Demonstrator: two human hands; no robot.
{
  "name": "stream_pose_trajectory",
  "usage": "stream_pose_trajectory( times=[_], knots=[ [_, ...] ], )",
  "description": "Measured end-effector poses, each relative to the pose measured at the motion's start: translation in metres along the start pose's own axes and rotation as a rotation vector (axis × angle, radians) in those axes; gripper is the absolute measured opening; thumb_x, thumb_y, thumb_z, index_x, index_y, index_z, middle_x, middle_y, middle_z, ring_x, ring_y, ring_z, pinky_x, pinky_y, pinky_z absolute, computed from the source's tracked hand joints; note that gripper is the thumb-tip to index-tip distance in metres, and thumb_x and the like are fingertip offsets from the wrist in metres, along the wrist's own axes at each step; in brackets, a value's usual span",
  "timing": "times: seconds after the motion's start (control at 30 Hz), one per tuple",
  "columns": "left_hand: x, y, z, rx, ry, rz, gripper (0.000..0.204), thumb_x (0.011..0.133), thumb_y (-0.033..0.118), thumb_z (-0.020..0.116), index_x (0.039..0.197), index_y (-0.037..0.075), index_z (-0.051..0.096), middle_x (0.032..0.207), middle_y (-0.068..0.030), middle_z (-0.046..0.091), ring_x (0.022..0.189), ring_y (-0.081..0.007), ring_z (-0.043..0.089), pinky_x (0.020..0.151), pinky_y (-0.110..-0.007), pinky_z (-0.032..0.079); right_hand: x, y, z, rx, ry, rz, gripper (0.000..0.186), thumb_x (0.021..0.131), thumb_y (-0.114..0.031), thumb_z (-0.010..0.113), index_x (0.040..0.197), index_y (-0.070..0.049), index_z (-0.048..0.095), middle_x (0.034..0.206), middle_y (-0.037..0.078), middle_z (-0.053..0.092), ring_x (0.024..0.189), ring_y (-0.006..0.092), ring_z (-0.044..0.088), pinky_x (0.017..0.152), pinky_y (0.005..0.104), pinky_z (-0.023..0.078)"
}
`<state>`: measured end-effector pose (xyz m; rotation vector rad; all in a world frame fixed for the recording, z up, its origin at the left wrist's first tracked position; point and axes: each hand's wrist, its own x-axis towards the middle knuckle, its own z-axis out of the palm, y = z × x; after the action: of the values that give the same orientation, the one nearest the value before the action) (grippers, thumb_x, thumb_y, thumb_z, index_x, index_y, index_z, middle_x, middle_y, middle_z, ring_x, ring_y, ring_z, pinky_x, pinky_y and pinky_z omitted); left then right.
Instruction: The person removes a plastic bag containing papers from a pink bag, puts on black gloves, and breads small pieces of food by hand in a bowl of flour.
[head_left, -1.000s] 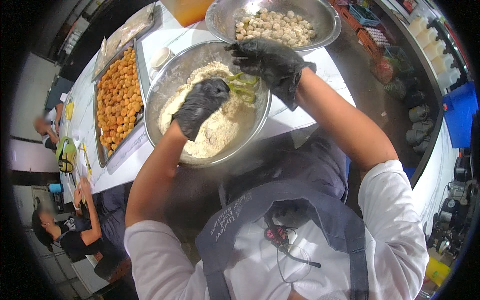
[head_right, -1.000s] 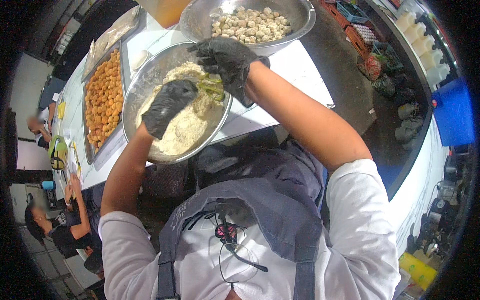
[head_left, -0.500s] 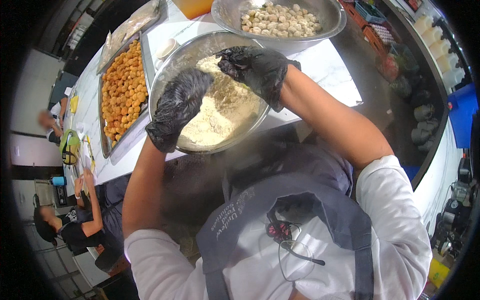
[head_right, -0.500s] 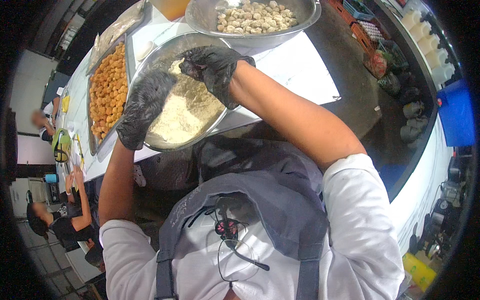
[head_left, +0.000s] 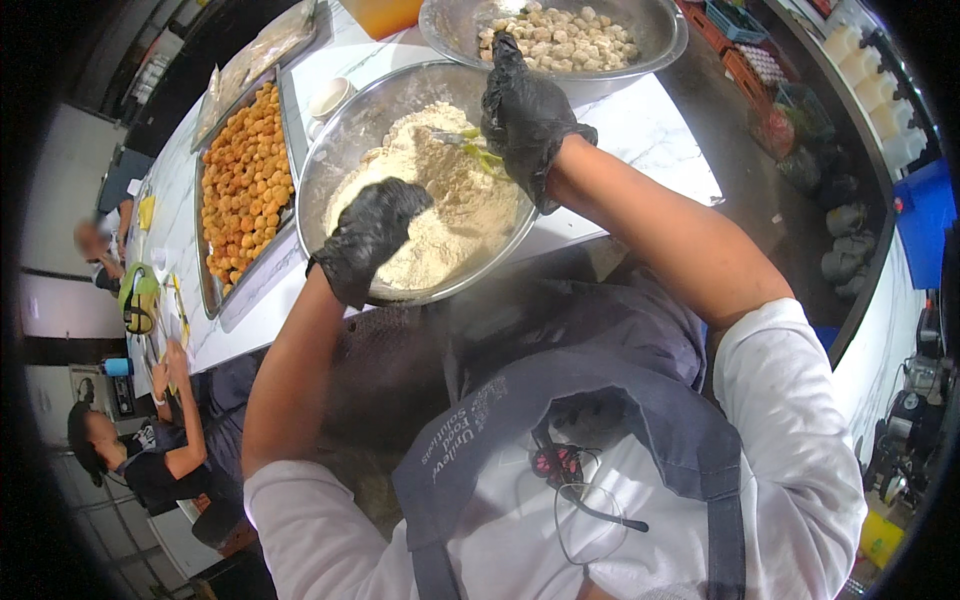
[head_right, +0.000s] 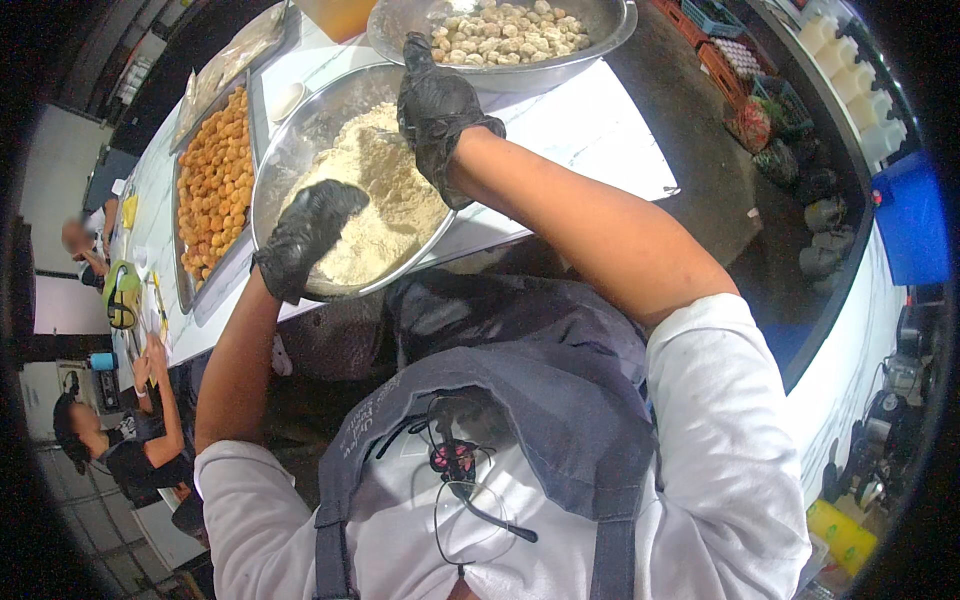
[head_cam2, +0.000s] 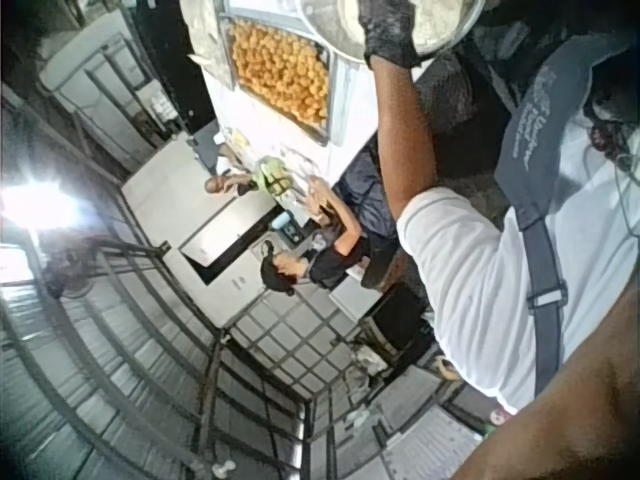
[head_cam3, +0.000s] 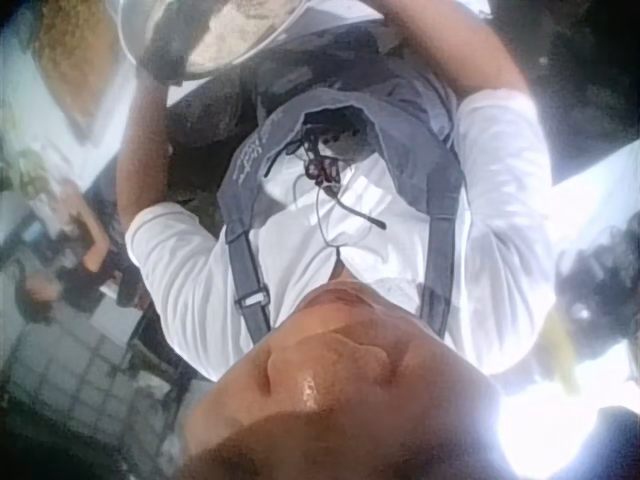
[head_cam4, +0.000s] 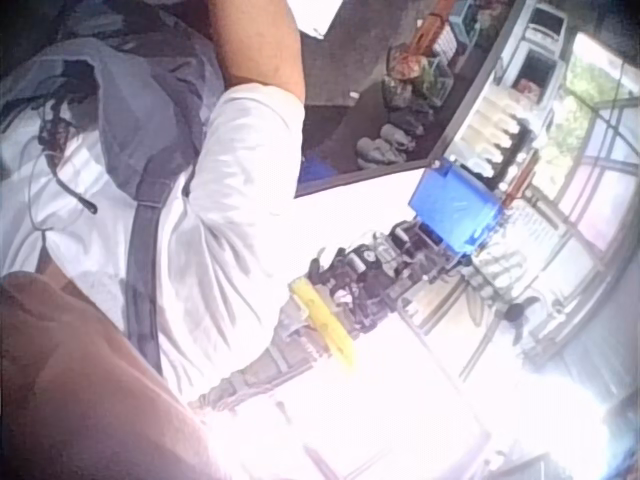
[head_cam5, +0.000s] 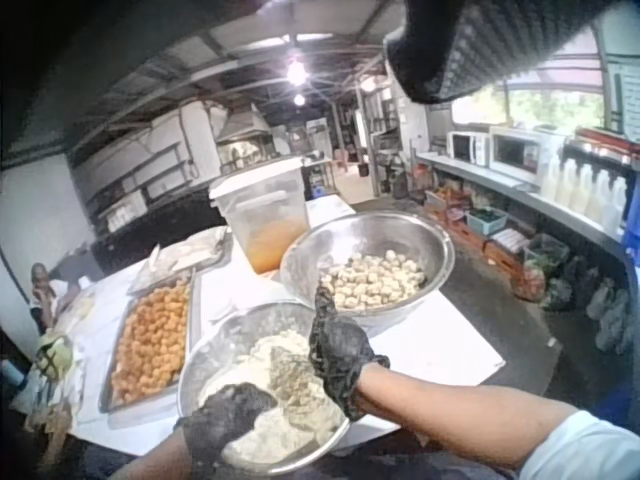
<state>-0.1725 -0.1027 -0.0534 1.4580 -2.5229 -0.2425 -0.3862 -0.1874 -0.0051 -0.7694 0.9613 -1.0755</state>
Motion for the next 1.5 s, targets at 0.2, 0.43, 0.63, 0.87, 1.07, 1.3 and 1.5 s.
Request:
stream_pose_trajectory(
  times=[0.2,0.43,0.63,0.87,1.07,1.3,1.5],
  knots=[
    [0.02,-0.019,0.002,-0.12,0.011,-0.194,0.045,0.074,0.001,0.053,0.118,0.009,0.053,0.114,-0.0197,0.052,0.103,-0.0338,0.052,0.089,-0.041,0.043,-0.005,-0.005,-0.009,0.037,-0.285,-0.029,0.031,0.086,-0.04,0.058,0.075,-0.01,0.054,0.065,0.001,0.05,0.054,0.0132,0.045,0.054,0.0254,0.039],
    [0.026,-0.034,-0.028,-0.46,0.116,-0.322,0.033,0.076,0.001,0.054,0.108,0.006,0.061,0.102,-0.0114,0.057,0.088,-0.0207,0.057,0.078,-0.032,0.047,-0.005,-0.013,-0.026,0.071,-0.545,0.102,0.023,0.089,-0.009,0.05,0.108,0.004,0.055,0.103,0.016,0.06,0.087,0.022,0.062,0.078,0.0273,0.053],
    [0.026,-0.024,-0.048,-0.82,0.183,-0.46,0.038,0.086,0.038,0.047,0.101,0.006,0.063,0.091,-0.0018,0.059,0.079,-0.0098,0.05,0.071,-0.023,0.041,-0.008,-0.023,-0.038,-0.056,-0.384,0.071,0.02,0.085,-0.018,0.058,0.099,-0.003,0.059,0.084,0.004,0.058,0.07,0.0135,0.055,0.061,0.0228,0.047],
    [0.039,-0.09,-0.003,0.203,0.331,-0.266,0.007,0.074,0.004,0.052,0.081,0.005,0.055,0.077,-0.0085,0.053,0.075,-0.0203,0.053,0.065,-0.031,0.041,0.004,-0.008,-0.025,0.02,-0.071,-0.041,0.037,0.084,-0.046,0.055,0.073,-0.012,0.055,0.059,0.0,0.042,0.053,0.0128,0.036,0.05,0.0302,0.03],
    [0.071,-0.073,0.006,-0.002,0.167,-0.372,0.025,0.08,0.004,0.049,0.104,0.002,0.055,0.098,-0.0182,0.056,0.095,-0.028,0.054,0.081,-0.035,0.042,0.008,-0.01,-0.036,-0.07,-0.093,-0.091,0.032,0.083,-0.041,0.06,0.072,-0.011,0.052,0.062,-0.001,0.044,0.053,0.01,0.04,0.048,0.0247,0.032],
    [0.075,-0.081,0.023,-0.006,0.113,-0.524,0.056,0.083,0.03,0.058,0.13,0.004,0.041,0.134,-0.0185,0.039,0.125,-0.0325,0.035,0.104,-0.038,0.027,0.009,0.006,-0.034,0.12,-0.519,-0.018,0.024,0.081,-0.016,0.063,0.101,-0.003,0.057,0.095,0.006,0.057,0.08,0.014,0.055,0.077,0.0278,0.05],
    [0.064,-0.077,-0.005,-0.969,0.362,-0.788,0.038,0.089,0.027,0.052,0.123,0.009,0.047,0.098,-0.0039,0.057,0.078,-0.0128,0.054,0.063,-0.024,0.045,0.004,0.002,-0.047,0.142,-0.564,0.119,0.027,0.081,-0.011,0.06,0.105,0.0,0.057,0.091,0.007,0.06,0.088,0.02,0.059,0.082,0.0316,0.05]
  ],
)
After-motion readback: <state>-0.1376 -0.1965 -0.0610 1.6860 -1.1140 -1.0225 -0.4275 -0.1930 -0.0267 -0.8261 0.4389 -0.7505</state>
